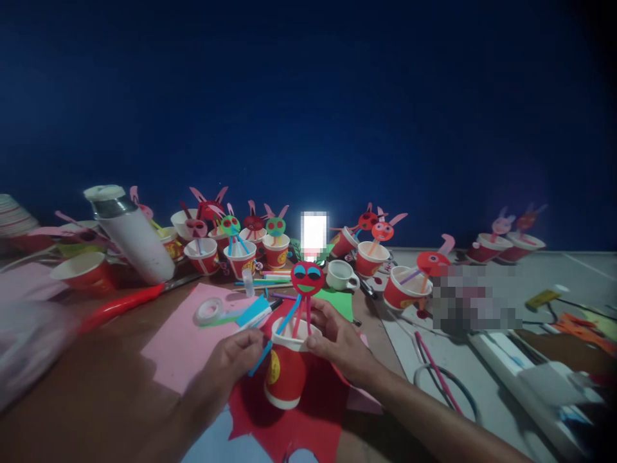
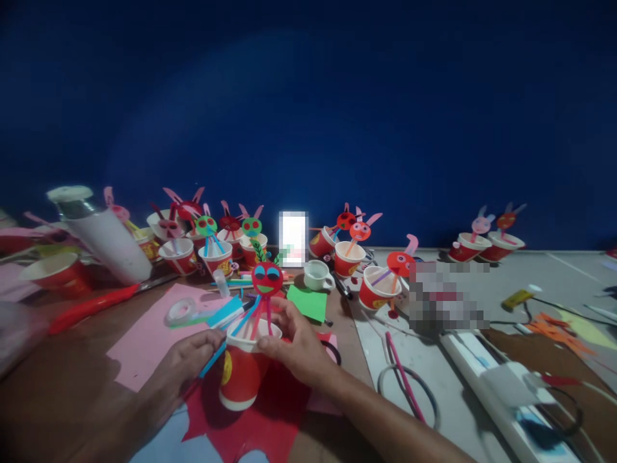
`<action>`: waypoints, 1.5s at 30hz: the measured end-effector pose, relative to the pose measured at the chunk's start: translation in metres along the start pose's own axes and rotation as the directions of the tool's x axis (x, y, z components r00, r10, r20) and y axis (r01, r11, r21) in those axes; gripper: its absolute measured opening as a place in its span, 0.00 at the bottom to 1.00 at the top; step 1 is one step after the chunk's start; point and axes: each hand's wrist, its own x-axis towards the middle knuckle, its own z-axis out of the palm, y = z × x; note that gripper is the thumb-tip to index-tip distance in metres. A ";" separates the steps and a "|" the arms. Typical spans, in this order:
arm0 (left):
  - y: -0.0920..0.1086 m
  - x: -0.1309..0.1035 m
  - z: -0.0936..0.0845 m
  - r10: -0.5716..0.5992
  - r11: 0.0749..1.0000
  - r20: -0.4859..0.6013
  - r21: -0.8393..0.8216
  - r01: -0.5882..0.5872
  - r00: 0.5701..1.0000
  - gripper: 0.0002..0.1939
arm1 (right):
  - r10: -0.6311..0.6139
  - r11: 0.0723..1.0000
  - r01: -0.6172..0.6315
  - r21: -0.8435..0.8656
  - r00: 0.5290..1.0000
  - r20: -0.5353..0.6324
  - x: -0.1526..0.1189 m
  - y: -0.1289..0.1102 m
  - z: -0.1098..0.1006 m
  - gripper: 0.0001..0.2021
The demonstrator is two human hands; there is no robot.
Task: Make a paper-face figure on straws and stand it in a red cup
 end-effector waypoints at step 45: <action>-0.017 0.000 0.015 0.111 0.983 -0.289 0.176 -0.061 0.951 0.29 | -0.188 0.974 0.141 -0.177 0.939 -0.286 -0.006 -0.006 -0.008 0.10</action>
